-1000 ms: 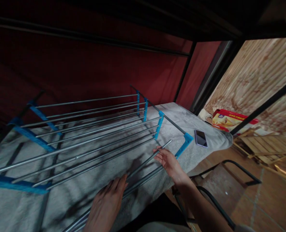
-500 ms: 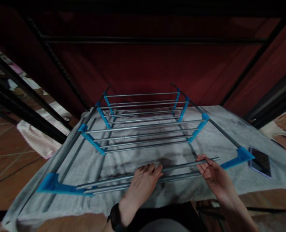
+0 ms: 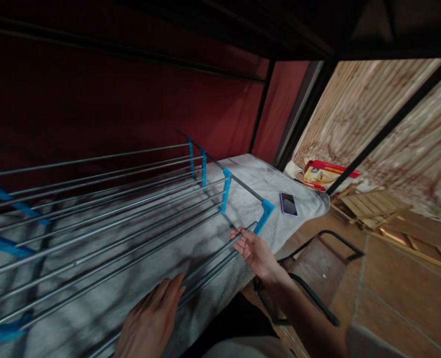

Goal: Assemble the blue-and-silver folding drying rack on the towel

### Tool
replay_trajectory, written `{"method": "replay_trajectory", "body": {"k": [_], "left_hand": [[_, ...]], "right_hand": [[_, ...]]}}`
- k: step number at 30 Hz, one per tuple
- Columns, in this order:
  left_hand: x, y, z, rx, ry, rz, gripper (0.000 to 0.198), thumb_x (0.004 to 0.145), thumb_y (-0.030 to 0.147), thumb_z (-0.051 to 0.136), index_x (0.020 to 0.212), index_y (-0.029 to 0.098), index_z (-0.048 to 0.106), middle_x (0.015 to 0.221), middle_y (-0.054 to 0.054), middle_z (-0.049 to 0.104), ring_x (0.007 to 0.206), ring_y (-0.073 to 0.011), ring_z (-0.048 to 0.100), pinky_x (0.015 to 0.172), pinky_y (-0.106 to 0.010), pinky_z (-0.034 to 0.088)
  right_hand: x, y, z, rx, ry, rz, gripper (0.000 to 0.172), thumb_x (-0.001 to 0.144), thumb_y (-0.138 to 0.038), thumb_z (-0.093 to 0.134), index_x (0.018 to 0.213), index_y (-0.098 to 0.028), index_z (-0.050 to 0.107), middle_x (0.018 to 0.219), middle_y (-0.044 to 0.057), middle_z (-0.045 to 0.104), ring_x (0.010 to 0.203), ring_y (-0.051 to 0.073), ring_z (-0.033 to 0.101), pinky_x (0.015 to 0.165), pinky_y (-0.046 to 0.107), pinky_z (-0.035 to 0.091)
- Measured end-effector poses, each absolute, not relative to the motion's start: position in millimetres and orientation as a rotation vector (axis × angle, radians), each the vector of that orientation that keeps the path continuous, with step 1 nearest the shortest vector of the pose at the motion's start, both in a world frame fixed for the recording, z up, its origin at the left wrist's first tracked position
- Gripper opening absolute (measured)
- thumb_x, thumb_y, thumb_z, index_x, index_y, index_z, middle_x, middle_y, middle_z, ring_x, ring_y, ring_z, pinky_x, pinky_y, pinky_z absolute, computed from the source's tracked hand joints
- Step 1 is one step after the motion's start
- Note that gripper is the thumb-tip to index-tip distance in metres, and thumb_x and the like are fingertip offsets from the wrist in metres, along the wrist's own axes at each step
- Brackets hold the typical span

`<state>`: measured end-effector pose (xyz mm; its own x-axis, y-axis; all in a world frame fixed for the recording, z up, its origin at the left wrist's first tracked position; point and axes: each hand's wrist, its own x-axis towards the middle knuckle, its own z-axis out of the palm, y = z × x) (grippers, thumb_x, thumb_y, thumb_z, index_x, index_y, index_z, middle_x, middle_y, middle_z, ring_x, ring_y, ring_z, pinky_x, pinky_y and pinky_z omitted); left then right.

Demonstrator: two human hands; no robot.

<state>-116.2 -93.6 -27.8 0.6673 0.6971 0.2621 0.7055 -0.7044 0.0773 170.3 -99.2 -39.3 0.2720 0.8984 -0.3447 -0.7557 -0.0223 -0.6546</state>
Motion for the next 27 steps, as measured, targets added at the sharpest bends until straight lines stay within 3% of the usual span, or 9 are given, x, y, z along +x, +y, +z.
{"method": "replay_trajectory", "body": {"k": [7,13,19,23,27], "left_hand": [[-109,-91,-21,-2.848,-1.261,-0.358,0.042,0.104,0.030,0.029,0.132,0.023,0.059,0.106,-0.003,0.072,0.071,-0.0158,0.069,0.059,-0.027,0.054],[-69,-85,-18,-2.895,-1.254,-0.339,0.039,0.102,0.025,0.035,0.133,0.018,0.058,0.121,-0.010,0.067,0.093,-0.0201,0.070,0.074,-0.029,0.058],[-54,-79,0,-2.773,-1.174,-0.481,0.036,0.104,0.027,0.035,0.129,0.021,0.061,0.107,-0.004,0.073,0.072,-0.0150,0.071,0.054,-0.025,0.052],[-58,-82,7,-2.731,-1.060,-0.602,0.036,0.105,0.027,0.035,0.130,0.021,0.060,0.105,0.000,0.073,0.067,-0.0125,0.070,0.049,-0.024,0.050],[-59,-88,8,-2.720,-0.969,-0.669,0.036,0.105,0.027,0.035,0.128,0.019,0.061,0.107,-0.001,0.073,0.072,-0.0129,0.071,0.053,-0.024,0.052]], "right_hand": [[169,-102,-36,-0.846,-0.240,1.376,0.018,0.083,-0.029,0.075,0.090,-0.015,0.065,0.095,0.007,0.074,0.084,0.015,0.070,0.082,0.027,0.056],[169,-103,-27,-0.866,-0.286,1.356,0.024,0.078,-0.033,0.080,0.088,-0.016,0.066,0.092,0.006,0.074,0.083,0.015,0.070,0.082,0.028,0.056],[177,-119,-6,-1.028,-0.739,1.423,0.036,0.082,-0.049,0.073,0.092,-0.015,0.071,0.094,0.008,0.072,0.079,0.016,0.067,0.079,0.030,0.054],[190,-131,6,-1.252,-0.933,0.786,0.034,0.091,-0.051,0.060,0.089,-0.019,0.070,0.083,0.004,0.068,0.071,0.014,0.059,0.069,0.028,0.048],[216,-132,11,-1.357,-0.864,0.095,0.024,0.093,-0.041,0.057,0.106,-0.023,0.066,0.104,0.004,0.066,0.097,0.018,0.058,0.088,0.032,0.045]]}}
